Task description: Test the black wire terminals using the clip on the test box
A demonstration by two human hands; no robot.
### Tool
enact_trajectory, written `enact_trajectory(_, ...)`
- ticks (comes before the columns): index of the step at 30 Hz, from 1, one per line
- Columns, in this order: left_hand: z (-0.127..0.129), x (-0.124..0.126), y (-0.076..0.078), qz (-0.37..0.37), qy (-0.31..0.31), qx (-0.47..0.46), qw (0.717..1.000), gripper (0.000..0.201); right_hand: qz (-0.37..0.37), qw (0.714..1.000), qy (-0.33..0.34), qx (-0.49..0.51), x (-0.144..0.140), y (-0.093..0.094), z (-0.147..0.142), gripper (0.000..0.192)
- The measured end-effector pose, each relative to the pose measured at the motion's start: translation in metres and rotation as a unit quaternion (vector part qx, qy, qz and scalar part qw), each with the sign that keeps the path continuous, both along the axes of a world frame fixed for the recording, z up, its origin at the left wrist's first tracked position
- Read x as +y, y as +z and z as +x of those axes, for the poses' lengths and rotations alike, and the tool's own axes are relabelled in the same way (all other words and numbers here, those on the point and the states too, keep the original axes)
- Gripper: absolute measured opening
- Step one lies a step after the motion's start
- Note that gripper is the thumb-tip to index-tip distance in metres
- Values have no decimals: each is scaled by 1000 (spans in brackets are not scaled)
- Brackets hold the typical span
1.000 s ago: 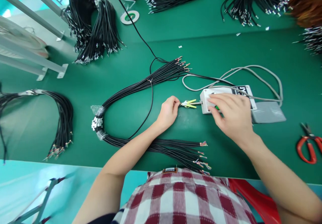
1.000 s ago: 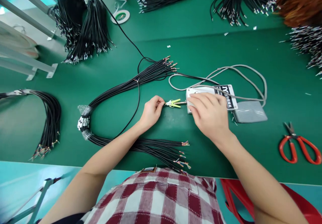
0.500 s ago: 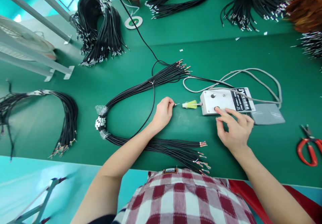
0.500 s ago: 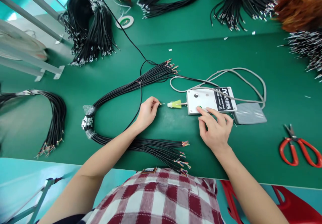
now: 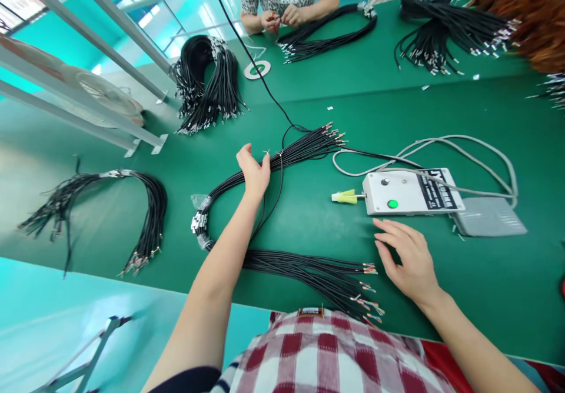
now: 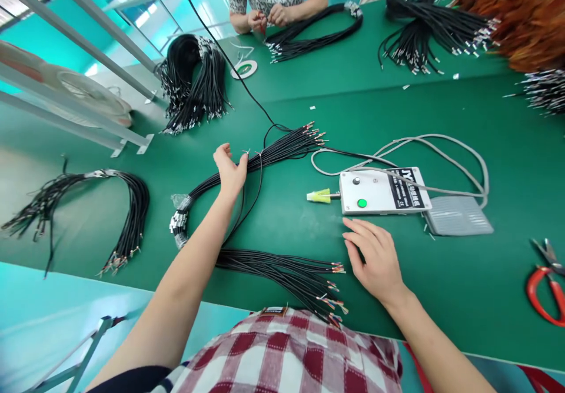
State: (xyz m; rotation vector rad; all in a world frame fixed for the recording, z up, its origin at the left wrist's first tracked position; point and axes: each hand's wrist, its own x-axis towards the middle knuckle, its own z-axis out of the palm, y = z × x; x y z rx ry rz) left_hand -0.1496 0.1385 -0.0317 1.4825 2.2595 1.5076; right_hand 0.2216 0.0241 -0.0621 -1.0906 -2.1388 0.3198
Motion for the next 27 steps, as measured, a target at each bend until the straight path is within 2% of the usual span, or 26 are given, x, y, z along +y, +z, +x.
enact_trajectory(2,22,-34,3,-20,-90,101,991,31,-25,999,-1,20,2,-2,0,23)
enact_trajectory(3,39,-55,5,-48,-174,119,976,22,-39,999,-4,31,2,-2,0,22)
enact_trajectory(4,58,-76,6,-89,-281,116,948,13,-53,998,-5,42,3,-1,-1,21)
enact_trajectory(5,76,-96,8,-141,-395,101,902,11,-66,996,-5,51,3,-1,-1,21)
enact_trajectory(6,94,-114,9,-185,-480,91,853,12,-80,995,-4,60,3,0,-2,20)
enact_trajectory(8,122,-138,10,-246,-557,89,788,16,-105,992,4,73,1,2,-3,20)
enact_trajectory(9,131,-145,9,-263,-571,85,773,17,-118,990,7,79,1,3,-4,20)
enact_trajectory(11,139,-148,6,-274,-574,47,770,17,-149,985,5,92,-1,6,-4,18)
enact_trajectory(14,136,-140,3,-275,-543,-96,788,16,-252,961,12,113,-4,14,-5,20)
enact_trajectory(16,132,-136,3,-266,-500,-180,804,15,-349,927,54,127,-7,22,-6,25)
enact_trajectory(19,132,-135,9,-251,-437,-248,827,17,-472,858,158,129,-14,36,-6,34)
enact_trajectory(21,136,-135,13,-244,-413,-296,826,20,-528,808,240,103,-18,46,-6,36)
enact_trajectory(23,141,-135,17,-231,-400,-341,819,23,-550,780,288,75,-18,52,-7,33)
enact_trajectory(25,144,-134,18,-232,-389,-376,808,26,-540,797,256,83,-14,54,-9,30)
enact_trajectory(27,146,-133,17,-255,-380,-413,787,29,-519,826,166,142,-4,51,-14,27)
